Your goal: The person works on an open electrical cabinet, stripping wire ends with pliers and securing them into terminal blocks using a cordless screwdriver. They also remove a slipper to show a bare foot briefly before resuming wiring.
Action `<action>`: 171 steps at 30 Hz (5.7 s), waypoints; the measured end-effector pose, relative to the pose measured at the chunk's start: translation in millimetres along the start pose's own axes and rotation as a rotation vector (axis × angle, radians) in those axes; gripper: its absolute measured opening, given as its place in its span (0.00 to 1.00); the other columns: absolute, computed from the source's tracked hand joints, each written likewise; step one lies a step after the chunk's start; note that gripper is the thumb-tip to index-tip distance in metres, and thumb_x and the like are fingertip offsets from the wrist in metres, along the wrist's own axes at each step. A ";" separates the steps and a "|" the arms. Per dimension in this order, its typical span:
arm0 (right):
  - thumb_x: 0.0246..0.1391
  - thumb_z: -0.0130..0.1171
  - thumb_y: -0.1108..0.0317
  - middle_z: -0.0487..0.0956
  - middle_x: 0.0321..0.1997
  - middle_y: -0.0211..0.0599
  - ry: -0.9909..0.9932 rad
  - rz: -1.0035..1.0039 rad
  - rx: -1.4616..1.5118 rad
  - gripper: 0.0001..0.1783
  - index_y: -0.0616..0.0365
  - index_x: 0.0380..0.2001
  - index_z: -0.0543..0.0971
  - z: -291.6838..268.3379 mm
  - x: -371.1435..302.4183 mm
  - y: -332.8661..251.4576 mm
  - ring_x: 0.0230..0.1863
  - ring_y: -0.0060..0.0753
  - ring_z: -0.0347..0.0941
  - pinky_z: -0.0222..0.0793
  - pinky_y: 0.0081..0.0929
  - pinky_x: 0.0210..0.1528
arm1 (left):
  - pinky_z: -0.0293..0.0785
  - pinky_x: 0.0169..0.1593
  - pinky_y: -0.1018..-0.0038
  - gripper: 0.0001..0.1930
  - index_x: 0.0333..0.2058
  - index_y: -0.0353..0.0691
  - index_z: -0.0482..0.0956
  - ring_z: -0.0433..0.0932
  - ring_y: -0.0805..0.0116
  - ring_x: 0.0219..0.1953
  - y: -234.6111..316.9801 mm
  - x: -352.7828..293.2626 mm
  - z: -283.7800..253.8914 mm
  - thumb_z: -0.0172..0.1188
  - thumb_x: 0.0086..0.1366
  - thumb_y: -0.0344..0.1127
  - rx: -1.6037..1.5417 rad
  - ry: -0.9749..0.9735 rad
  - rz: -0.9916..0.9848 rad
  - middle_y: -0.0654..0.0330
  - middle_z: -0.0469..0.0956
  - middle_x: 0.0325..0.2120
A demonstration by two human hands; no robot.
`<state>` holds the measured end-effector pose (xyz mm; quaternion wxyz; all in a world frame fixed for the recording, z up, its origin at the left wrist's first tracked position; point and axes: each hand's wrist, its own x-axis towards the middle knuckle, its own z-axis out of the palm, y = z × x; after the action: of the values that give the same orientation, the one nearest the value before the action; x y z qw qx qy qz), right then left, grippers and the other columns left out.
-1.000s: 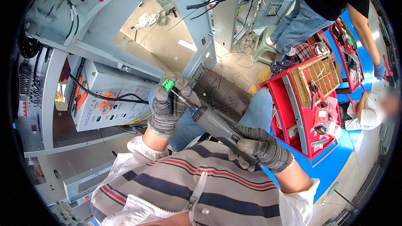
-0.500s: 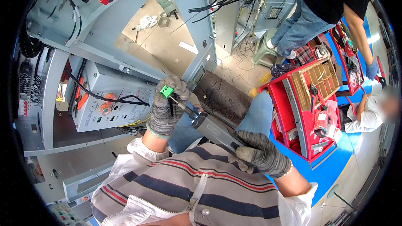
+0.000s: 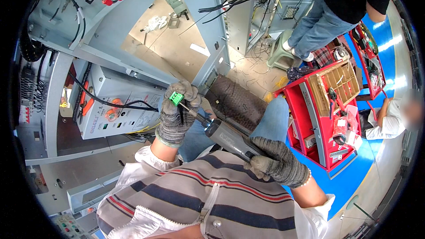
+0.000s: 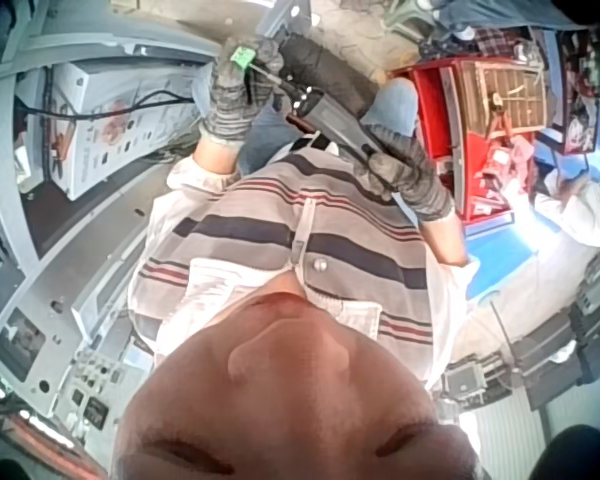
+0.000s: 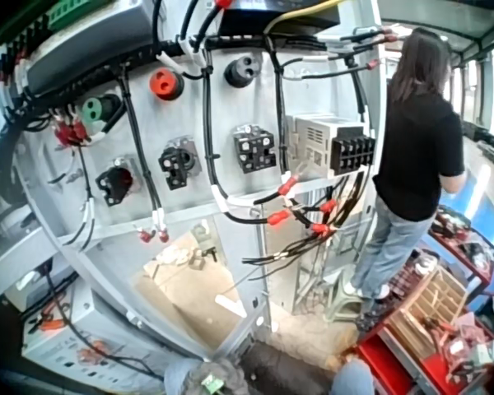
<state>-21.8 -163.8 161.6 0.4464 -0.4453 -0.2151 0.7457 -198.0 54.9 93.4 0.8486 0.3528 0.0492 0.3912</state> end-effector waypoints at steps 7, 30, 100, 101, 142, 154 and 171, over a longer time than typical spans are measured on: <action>0.56 0.56 0.64 0.75 0.28 0.33 0.076 0.000 -0.008 0.29 0.63 0.58 0.62 6.5 -2.4 -4.5 0.24 0.17 0.65 0.63 0.15 0.21 | 0.70 0.42 0.75 0.22 0.40 0.36 0.75 0.71 0.69 0.36 -0.3 0.9 0.4 0.64 0.54 0.48 -0.045 -0.023 -0.022 0.60 0.71 0.33; 0.55 0.55 0.62 0.75 0.30 0.30 0.121 -0.006 -0.065 0.28 0.62 0.57 0.64 15.4 0.7 -6.7 0.22 0.15 0.65 0.64 0.13 0.20 | 0.71 0.45 0.75 0.23 0.43 0.41 0.68 0.68 0.71 0.39 -1.7 0.9 13.3 0.65 0.55 0.48 -0.383 0.122 -0.145 0.63 0.67 0.35; 0.39 0.63 0.53 0.75 0.31 0.36 0.558 -0.685 -1.553 0.32 0.54 0.50 0.73 11.9 -15.2 -13.1 0.26 0.37 0.69 0.58 0.35 0.30 | 0.72 0.24 0.80 0.23 0.41 0.43 0.78 0.73 0.65 0.33 18.9 -9.2 29.6 0.69 0.48 0.47 0.154 -0.056 0.190 0.57 0.72 0.32; 0.39 0.63 0.54 0.75 0.31 0.36 0.558 -0.679 -1.549 0.32 0.54 0.50 0.73 12.0 -15.5 -13.2 0.26 0.37 0.69 0.58 0.35 0.30 | 0.72 0.24 0.80 0.23 0.41 0.43 0.78 0.73 0.65 0.33 19.4 -9.6 30.1 0.69 0.48 0.47 0.159 -0.057 0.187 0.57 0.72 0.32; 0.47 0.63 0.64 0.75 0.34 0.41 0.000 -0.675 0.304 0.20 0.60 0.40 0.69 28.4 48.8 -38.7 0.25 0.34 0.75 0.74 0.23 0.25 | 0.68 0.48 0.72 0.16 0.38 0.38 0.78 0.71 0.67 0.43 9.8 1.8 112.8 0.65 0.48 0.29 0.645 -0.191 0.097 0.57 0.69 0.42; 0.44 0.64 0.68 0.77 0.35 0.43 0.258 -1.005 0.058 0.16 0.54 0.35 0.69 13.2 29.1 -81.0 0.25 0.34 0.76 0.73 0.24 0.24 | 0.65 0.53 0.67 0.19 0.44 0.43 0.77 0.70 0.61 0.48 15.7 48.6 152.9 0.65 0.50 0.32 0.992 -0.425 0.484 0.57 0.72 0.43; 0.42 0.65 0.63 0.78 0.31 0.39 0.524 -1.316 -0.464 0.19 0.63 0.35 0.73 27.0 -40.7 -267.5 0.21 0.25 0.74 0.71 0.20 0.22 | 0.75 0.41 0.71 0.12 0.39 0.40 0.79 0.79 0.59 0.33 192.6 163.9 303.9 0.61 0.55 0.33 2.140 -0.450 0.773 0.52 0.79 0.31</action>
<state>90.3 -60.5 386.8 0.7320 -0.4704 -0.4756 0.1292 -96.9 84.8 474.4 -0.0701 0.9433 0.0916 0.3112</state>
